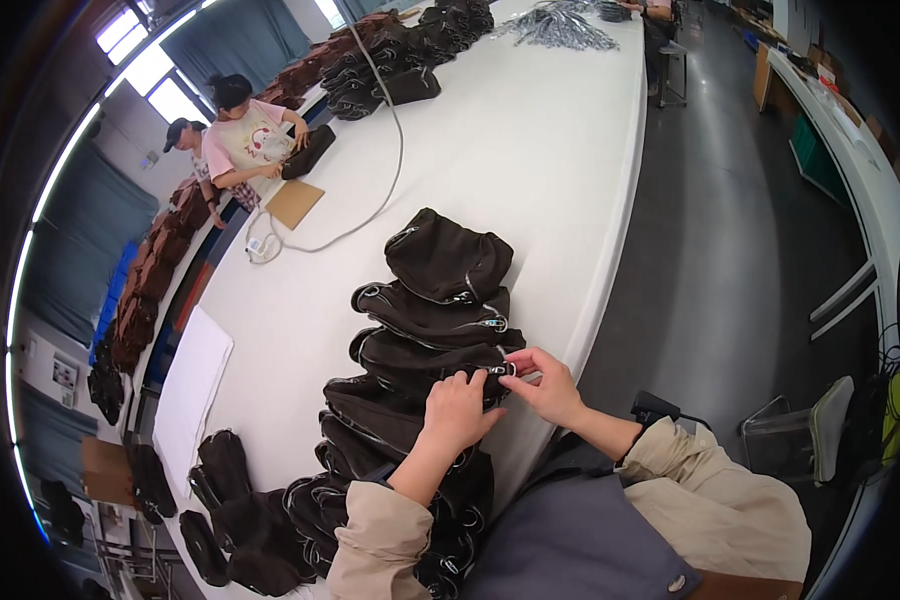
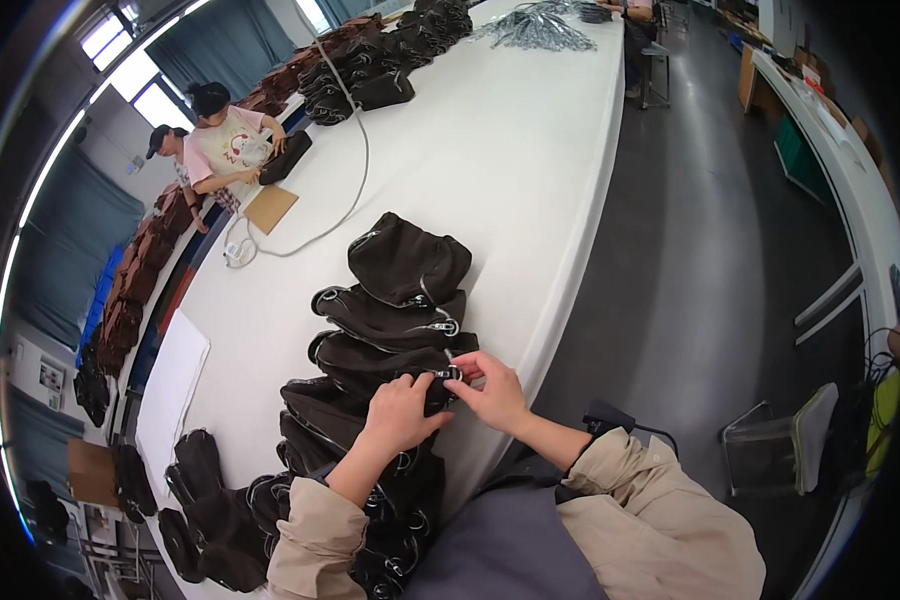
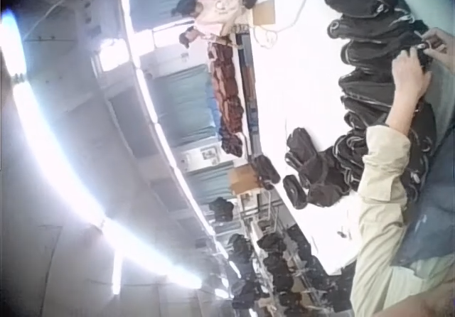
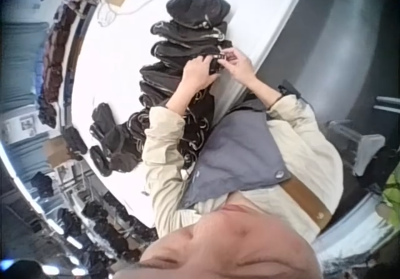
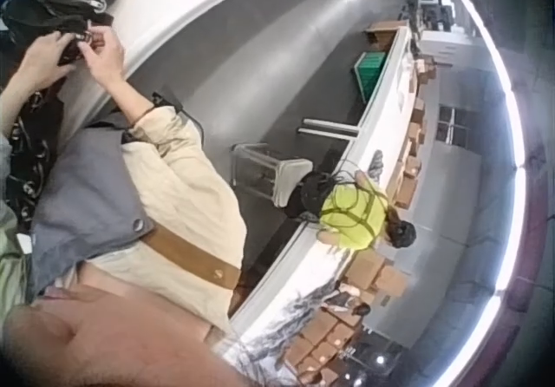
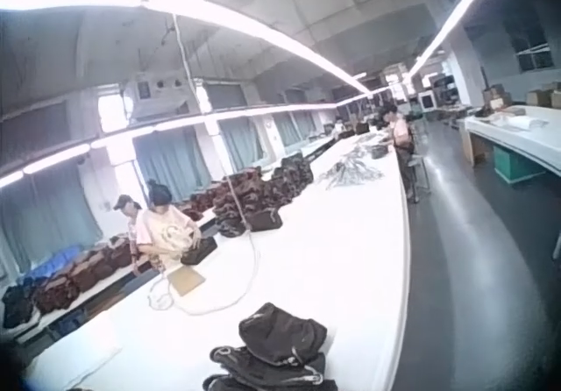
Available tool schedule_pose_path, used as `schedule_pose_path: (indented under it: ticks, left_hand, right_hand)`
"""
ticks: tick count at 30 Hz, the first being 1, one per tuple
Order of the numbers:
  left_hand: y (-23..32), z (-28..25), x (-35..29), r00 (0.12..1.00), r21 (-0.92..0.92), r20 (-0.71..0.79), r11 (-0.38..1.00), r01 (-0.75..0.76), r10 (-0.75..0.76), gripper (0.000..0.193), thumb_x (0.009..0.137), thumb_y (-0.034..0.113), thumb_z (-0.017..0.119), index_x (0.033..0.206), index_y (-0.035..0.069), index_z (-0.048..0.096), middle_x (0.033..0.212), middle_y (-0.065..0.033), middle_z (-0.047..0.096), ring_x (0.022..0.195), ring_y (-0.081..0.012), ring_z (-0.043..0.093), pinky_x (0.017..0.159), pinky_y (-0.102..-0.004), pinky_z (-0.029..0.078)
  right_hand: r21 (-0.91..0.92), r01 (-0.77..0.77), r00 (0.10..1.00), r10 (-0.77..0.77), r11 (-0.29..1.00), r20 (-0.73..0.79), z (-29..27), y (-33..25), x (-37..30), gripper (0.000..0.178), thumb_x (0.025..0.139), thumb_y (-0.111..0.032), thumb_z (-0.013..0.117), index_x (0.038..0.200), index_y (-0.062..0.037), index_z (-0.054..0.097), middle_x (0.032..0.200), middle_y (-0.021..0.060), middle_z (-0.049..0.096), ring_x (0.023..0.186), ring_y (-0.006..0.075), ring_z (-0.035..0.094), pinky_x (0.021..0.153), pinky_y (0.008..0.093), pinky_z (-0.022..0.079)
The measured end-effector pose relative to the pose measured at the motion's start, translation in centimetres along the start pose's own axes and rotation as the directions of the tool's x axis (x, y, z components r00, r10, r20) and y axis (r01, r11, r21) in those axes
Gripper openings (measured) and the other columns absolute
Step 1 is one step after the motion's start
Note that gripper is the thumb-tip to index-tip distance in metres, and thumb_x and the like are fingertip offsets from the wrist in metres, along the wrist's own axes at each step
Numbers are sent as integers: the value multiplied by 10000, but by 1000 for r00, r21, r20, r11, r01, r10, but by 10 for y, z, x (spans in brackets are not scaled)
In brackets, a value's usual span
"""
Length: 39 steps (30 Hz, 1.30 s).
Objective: Inspect and assemble a series of small black zippered bags in a factory workshop environment.
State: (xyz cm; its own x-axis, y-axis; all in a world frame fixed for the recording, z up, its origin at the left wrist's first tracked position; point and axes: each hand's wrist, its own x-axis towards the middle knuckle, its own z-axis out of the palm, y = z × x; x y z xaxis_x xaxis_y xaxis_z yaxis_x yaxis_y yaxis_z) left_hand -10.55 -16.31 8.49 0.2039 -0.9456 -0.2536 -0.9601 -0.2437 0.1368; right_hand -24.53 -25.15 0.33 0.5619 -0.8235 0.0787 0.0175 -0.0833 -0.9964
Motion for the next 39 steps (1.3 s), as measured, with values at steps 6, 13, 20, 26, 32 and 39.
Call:
schedule_pose_path:
  ticks: [6,13,20,26,32,39]
  left_hand:
    - [14,9,18,935,-357,-325,934,14,-139,476,739,445,780,940,39,634,852,-122,651,830,-310,653,728,-397,503]
    - [-15,7,27,926,-733,-208,677,64,-314,421,870,415,684,764,15,603,611,-87,585,583,-159,550,576,-328,438]
    - [-30,14,31,929,-859,-33,485,162,-369,530,933,526,558,822,21,673,681,-36,619,689,-93,549,664,-286,449]
    - [-40,26,35,940,-814,44,534,230,-339,618,988,550,395,935,13,698,806,-140,680,814,-193,636,795,-329,466]
    - [-32,27,28,949,-830,27,522,195,-313,601,1002,516,388,938,2,693,774,-141,672,783,-194,636,754,-344,474]
    - [-9,15,-5,954,-599,-95,782,172,-283,478,1013,443,388,1041,53,661,837,-238,656,870,-434,622,717,-454,485]
  right_hand:
    - [387,-135,980,65,912,189,-14,5,10,304,910,-69,617,1214,-53,622,1056,82,647,955,123,620,838,275,519]
    - [170,156,962,-189,973,199,-17,-37,20,251,908,-84,617,1151,-24,635,1037,66,649,901,145,637,794,283,520]
    - [-295,751,656,-618,591,433,-9,-31,19,253,737,-77,709,972,-154,658,878,16,583,729,204,618,597,299,524]
    - [-206,474,833,-360,856,421,-1,-53,25,207,777,-123,705,972,-147,642,896,24,574,731,194,615,582,322,510]
    - [-219,708,685,-575,671,447,2,-38,23,133,747,-178,763,811,-126,659,787,5,594,704,178,616,553,326,496]
    - [-222,570,799,-471,791,373,-17,-46,25,150,785,-215,759,761,-108,656,723,21,588,635,176,607,529,308,463]
